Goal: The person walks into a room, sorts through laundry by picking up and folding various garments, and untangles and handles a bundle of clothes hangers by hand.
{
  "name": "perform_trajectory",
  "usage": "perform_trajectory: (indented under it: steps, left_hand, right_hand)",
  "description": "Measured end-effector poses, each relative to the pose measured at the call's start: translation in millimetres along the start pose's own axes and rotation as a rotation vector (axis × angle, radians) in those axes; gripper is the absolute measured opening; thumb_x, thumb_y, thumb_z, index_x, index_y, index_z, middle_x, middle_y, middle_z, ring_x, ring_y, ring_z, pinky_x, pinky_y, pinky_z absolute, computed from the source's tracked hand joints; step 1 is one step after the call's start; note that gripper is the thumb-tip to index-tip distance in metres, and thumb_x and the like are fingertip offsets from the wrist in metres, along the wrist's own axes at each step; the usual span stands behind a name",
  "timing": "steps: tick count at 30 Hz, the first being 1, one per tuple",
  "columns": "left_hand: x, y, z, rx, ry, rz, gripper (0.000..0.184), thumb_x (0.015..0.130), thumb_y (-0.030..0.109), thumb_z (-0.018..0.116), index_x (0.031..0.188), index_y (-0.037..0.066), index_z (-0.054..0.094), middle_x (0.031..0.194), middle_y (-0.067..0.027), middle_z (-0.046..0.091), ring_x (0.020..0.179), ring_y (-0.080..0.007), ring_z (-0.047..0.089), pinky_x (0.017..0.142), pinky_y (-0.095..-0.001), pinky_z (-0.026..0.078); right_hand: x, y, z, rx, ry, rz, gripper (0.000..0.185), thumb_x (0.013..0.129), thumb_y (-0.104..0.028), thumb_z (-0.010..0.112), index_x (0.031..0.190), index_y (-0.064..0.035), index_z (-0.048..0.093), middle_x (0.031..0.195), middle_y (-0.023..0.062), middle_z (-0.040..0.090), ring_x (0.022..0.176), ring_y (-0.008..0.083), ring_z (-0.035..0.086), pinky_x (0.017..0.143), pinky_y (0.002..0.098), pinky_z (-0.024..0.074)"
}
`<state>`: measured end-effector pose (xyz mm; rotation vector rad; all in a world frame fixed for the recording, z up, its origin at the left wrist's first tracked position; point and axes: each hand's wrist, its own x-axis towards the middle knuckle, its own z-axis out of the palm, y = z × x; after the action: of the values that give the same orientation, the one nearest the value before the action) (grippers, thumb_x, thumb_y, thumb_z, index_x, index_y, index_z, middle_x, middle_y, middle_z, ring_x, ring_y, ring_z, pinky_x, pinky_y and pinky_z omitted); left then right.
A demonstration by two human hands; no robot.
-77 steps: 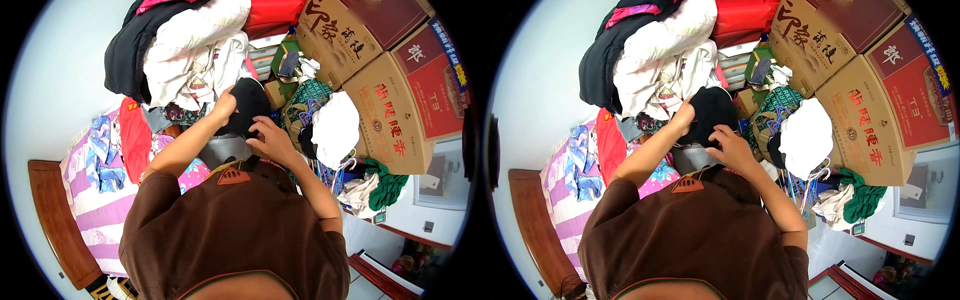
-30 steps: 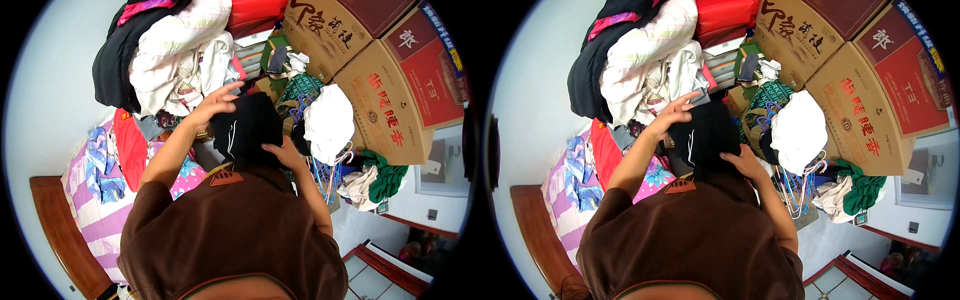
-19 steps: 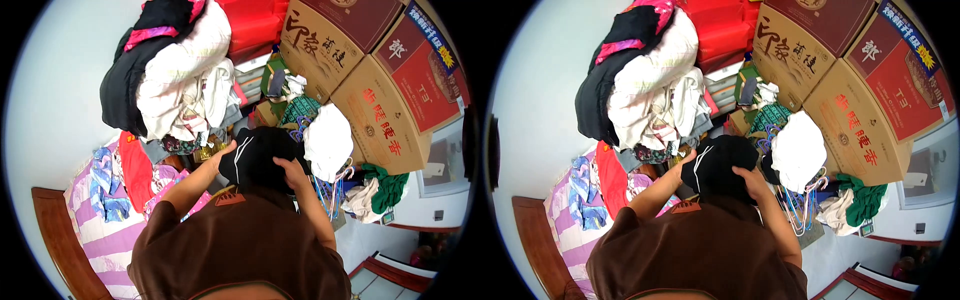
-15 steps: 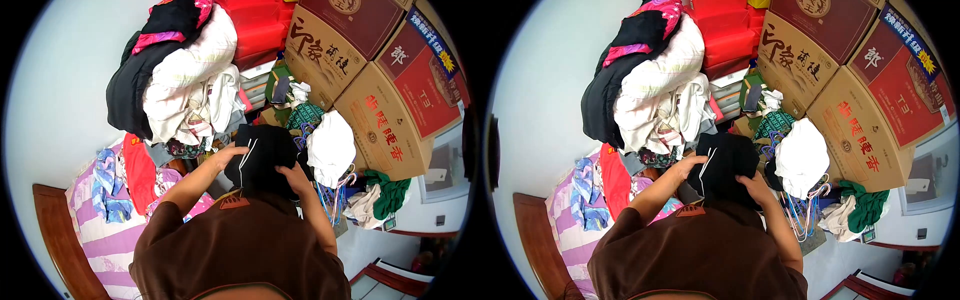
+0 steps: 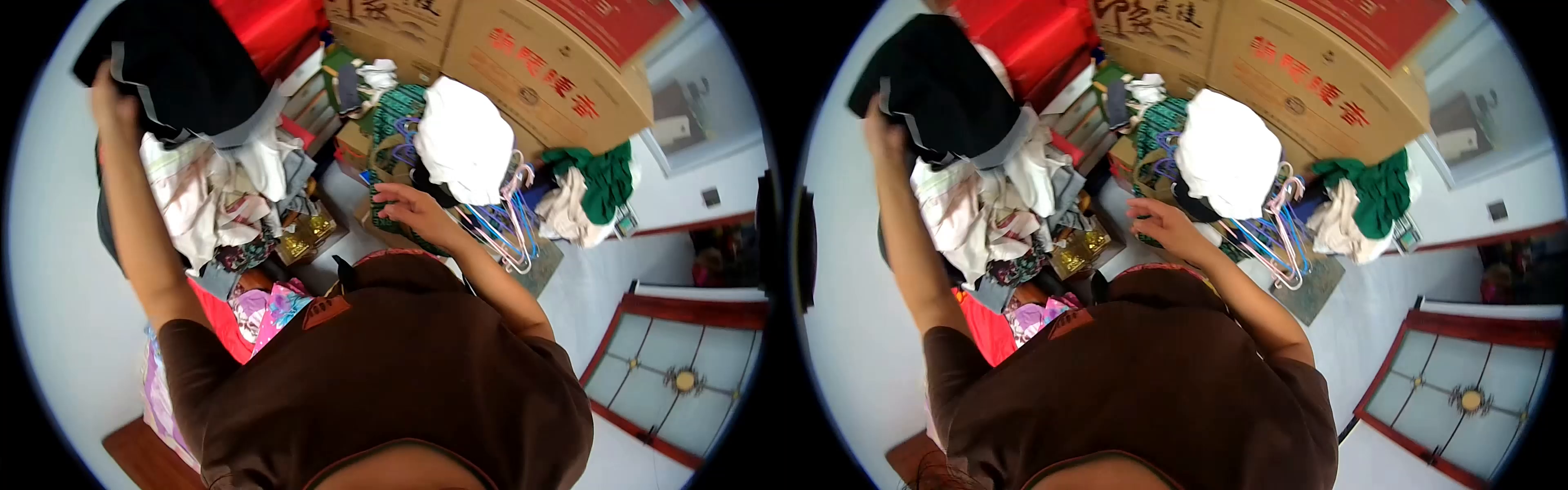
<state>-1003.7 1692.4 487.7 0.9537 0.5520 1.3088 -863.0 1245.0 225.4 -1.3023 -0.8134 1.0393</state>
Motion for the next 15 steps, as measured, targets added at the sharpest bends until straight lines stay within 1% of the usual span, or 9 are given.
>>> perform_trajectory:
  steps: [2, 5, 6, 7, 9, 11, 13, 14, 15]
  left_hand:
    - [169, 11, -69, 0.485, -0.150, 0.463, 0.051, 0.076, 0.007, 0.072, 0.119, -0.008, 0.047, 0.116, -0.0204, 0.058, 0.106, -0.0278, 0.059, 0.095, -0.0388, 0.047]
    - [157, 15, -56, 0.459, 0.188, 0.444, 0.085, 0.066, 0.009, 0.082, 0.131, -0.010, 0.031, 0.124, -0.0276, 0.050, 0.113, -0.0316, 0.055, 0.098, -0.0374, 0.045]
    - [155, 7, -62, 0.543, 0.252, 0.449, 0.092, 0.064, 0.011, 0.084, 0.134, -0.011, 0.028, 0.125, -0.0284, 0.049, 0.115, -0.0322, 0.054, 0.099, -0.0372, 0.044]
    - [149, -6, -68, 0.672, 0.265, 0.461, 0.092, 0.066, 0.015, 0.084, 0.134, -0.011, 0.029, 0.127, -0.0274, 0.049, 0.117, -0.0320, 0.053, 0.098, -0.0370, 0.044]
    - [207, -45, -113, 0.767, 0.044, 0.305, 0.097, 0.066, 0.022, 0.084, 0.138, -0.012, 0.027, 0.130, -0.0230, 0.049, 0.120, -0.0295, 0.051, 0.099, -0.0357, 0.042]
    - [207, -99, -129, 0.648, -0.080, 0.188, 0.096, 0.068, 0.037, 0.080, 0.140, -0.006, 0.033, 0.134, -0.0208, 0.048, 0.122, -0.0296, 0.049, 0.102, -0.0355, 0.040]
    - [193, -117, -130, 1.301, 0.066, 0.413, 0.089, 0.070, 0.050, 0.073, 0.139, 0.004, 0.042, 0.135, -0.0220, 0.048, 0.124, -0.0316, 0.048, 0.104, -0.0366, 0.037]
    - [204, -134, -141, 1.493, 0.165, 0.693, 0.079, 0.072, 0.059, 0.066, 0.135, 0.012, 0.051, 0.135, -0.0233, 0.048, 0.123, -0.0370, 0.047, 0.101, -0.0441, 0.038]
    - [186, -135, -132, 1.509, 0.236, 0.727, 0.078, 0.072, 0.058, 0.066, 0.134, 0.013, 0.052, 0.134, -0.0233, 0.048, 0.122, -0.0378, 0.048, 0.100, -0.0460, 0.039]
  right_hand:
    - [-7, 3, -2, 0.001, 0.067, -0.003, 0.039, 0.092, -0.012, 0.057, 0.129, -0.0040, 0.051, 0.111, 0.0089, 0.061, 0.095, 0.0136, 0.060, 0.084, 0.0280, 0.0481]
    - [-12, 22, -14, -0.194, 0.215, -0.111, 0.038, 0.091, -0.012, 0.058, 0.128, -0.0055, 0.052, 0.110, 0.0090, 0.062, 0.092, 0.0137, 0.061, 0.082, 0.0272, 0.0483]
    - [-17, 11, -14, -0.287, 0.307, -0.076, 0.039, 0.088, -0.012, 0.062, 0.126, -0.0070, 0.053, 0.115, 0.0123, 0.059, 0.099, 0.0202, 0.060, 0.086, 0.0318, 0.0479]
    - [-21, 12, -18, -0.503, 0.409, -0.146, 0.042, 0.086, -0.012, 0.063, 0.126, -0.0074, 0.053, 0.117, 0.0135, 0.058, 0.103, 0.0236, 0.058, 0.088, 0.0339, 0.0469]
    - [-29, 14, -30, -0.937, 0.613, -0.274, 0.047, 0.081, -0.012, 0.067, 0.126, -0.0081, 0.053, 0.121, 0.0160, 0.055, 0.110, 0.0303, 0.054, 0.092, 0.0382, 0.0449]
    - [-35, 13, -44, -1.162, 0.668, -0.258, 0.068, 0.070, -0.014, 0.076, 0.132, -0.0130, 0.048, 0.129, 0.0179, 0.047, 0.119, 0.0371, 0.046, 0.099, 0.0456, 0.0385]
    - [-37, 18, -56, -1.386, 0.715, -0.199, 0.078, 0.068, -0.014, 0.078, 0.137, -0.0148, 0.043, 0.131, 0.0185, 0.046, 0.120, 0.0372, 0.045, 0.100, 0.0489, 0.0358]
    - [-37, 22, -62, -1.460, 0.722, -0.156, 0.081, 0.067, -0.014, 0.078, 0.139, -0.0157, 0.041, 0.132, 0.0173, 0.045, 0.121, 0.0358, 0.045, 0.100, 0.0481, 0.0363]
    - [-35, 26, -70, -1.533, 0.726, -0.114, 0.083, 0.066, -0.015, 0.078, 0.140, -0.0167, 0.040, 0.133, 0.0161, 0.045, 0.122, 0.0344, 0.044, 0.100, 0.0472, 0.0367]
